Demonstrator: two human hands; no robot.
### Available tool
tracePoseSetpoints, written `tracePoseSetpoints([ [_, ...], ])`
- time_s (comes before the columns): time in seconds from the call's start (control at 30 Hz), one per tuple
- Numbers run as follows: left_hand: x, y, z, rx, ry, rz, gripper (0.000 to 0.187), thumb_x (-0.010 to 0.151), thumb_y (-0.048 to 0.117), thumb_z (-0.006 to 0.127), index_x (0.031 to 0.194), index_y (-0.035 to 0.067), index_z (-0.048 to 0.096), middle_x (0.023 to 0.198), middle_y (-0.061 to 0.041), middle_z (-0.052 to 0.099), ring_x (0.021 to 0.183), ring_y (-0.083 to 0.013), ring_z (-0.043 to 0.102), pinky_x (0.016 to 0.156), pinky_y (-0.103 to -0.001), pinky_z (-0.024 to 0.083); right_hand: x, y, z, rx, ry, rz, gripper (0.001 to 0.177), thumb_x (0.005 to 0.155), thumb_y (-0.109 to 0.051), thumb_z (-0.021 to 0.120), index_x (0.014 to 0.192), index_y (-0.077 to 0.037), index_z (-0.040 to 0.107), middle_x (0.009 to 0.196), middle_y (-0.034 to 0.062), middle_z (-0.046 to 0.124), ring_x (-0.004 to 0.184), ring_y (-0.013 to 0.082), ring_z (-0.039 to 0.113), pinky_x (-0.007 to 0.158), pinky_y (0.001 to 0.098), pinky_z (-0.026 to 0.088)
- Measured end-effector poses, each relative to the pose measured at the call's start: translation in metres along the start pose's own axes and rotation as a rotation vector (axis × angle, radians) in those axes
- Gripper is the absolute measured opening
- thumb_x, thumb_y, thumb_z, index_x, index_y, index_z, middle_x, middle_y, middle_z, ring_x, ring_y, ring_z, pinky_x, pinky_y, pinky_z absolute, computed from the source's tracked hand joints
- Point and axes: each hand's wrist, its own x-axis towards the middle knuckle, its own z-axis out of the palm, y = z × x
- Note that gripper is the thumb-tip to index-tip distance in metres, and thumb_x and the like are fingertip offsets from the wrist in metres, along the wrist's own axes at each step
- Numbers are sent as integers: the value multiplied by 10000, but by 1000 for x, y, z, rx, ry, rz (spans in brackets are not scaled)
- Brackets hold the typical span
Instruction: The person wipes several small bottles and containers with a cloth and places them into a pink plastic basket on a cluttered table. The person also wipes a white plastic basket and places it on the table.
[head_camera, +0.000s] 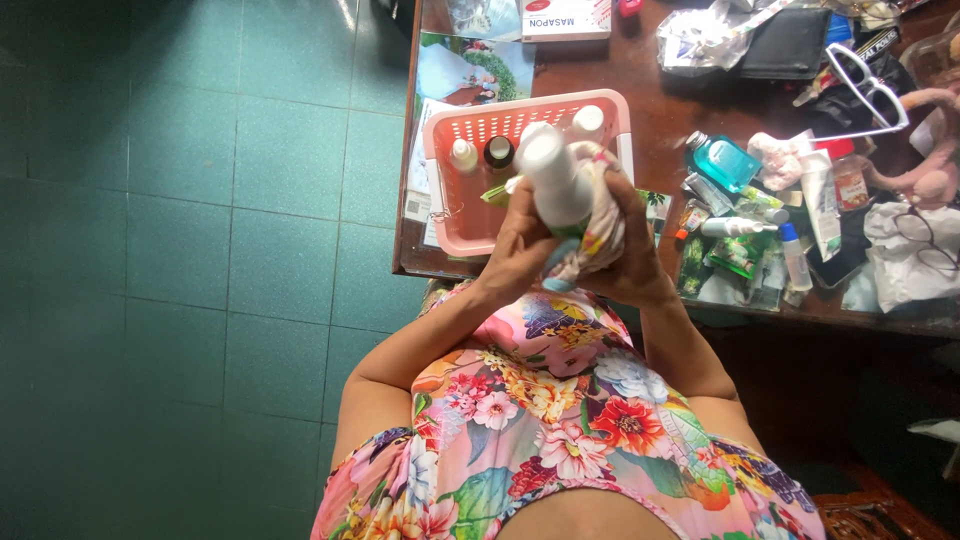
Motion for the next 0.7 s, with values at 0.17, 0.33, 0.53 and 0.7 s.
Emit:
tracePoseSetpoints([
  [0.17,1,15,4,380,100,-54,350,822,206,869,1090,70,690,804,-75,727,635,-110,699,651,-282,588,-3,5,21,-665,302,-196,682,827,-199,845,1347,72,496,1259,354,620,995,499,685,864,490,562],
  [0.33,4,40,12,324,36,98,448,814,150,899,1203,31,710,990,-67,725,949,-84,630,932,-308,537,-3,-14,11,-631,90,-82,1047,641,-287,995,1409,-82,314,1377,293,572,1181,435,671,971,495,595],
  [0.53,10,60,12,231,44,25,295,831,82,868,1077,2,726,822,-107,742,743,-91,685,641,-260,593,15,-18,60,-843,659,212,343,927,-411,774,1174,-176,744,1021,56,776,891,289,744,804,352,599],
  [0.7,-3,72,3,323,166,11,358,802,115,900,1114,30,747,968,-95,759,875,-117,688,855,-315,589,-61,125,-83,-1069,310,-95,821,742,-361,881,1250,81,411,1118,203,481,905,259,514,743,375,485],
])
